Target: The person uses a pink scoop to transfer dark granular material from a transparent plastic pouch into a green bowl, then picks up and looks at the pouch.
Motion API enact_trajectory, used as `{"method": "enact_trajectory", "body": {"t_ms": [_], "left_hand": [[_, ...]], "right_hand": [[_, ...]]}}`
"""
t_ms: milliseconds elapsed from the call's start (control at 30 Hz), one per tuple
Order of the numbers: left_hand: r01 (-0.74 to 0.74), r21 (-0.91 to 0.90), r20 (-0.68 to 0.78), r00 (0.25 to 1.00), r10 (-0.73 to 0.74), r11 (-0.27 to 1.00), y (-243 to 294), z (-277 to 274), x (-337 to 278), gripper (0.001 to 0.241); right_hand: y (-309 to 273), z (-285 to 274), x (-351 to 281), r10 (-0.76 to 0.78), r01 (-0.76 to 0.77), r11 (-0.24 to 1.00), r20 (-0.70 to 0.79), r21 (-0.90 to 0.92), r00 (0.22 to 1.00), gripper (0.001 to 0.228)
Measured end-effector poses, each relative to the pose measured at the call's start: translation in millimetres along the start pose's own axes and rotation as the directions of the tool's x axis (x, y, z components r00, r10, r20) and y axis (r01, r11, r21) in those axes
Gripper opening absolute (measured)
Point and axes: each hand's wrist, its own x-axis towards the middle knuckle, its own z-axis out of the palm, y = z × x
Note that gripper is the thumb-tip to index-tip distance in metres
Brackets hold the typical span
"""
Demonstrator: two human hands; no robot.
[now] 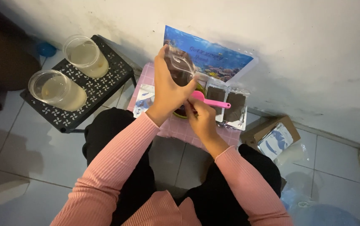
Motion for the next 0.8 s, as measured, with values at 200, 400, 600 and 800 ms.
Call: {"method": "enact_trajectory", "body": {"t_ms": [200, 400, 600, 800], "left_hand": [[-0.054, -0.071, 0.011, 0.998, 0.055, 0.996, -14, -16, 4, 0.088], [-0.069, -0.121, 0.096, 0.992, 0.080, 0.990, -13, -40, 1, 0.080], [-0.059, -0.087, 0.178, 0.981, 0.073, 0.994, -16, -51, -6, 0.080], [-0.060, 0.014, 0.249, 0.967, 0.055, 0.998, -18, -57, -9, 0.078]], "right_hand": [[32, -29, 29, -0.050, 0.050, 0.998, -0.016, 0.023, 0.999, 0.027], [106, -45, 13, 0.108, 0.022, 0.922, 0.312, -0.387, 0.944, 0.045], [131, -29, -12, 0.216, 0.118, 0.840, 0.527, -0.529, 0.822, 0.047], [129, -13, -25, 0.215, 0.048, 0.877, 0.478, -0.478, 0.852, 0.021]]}}
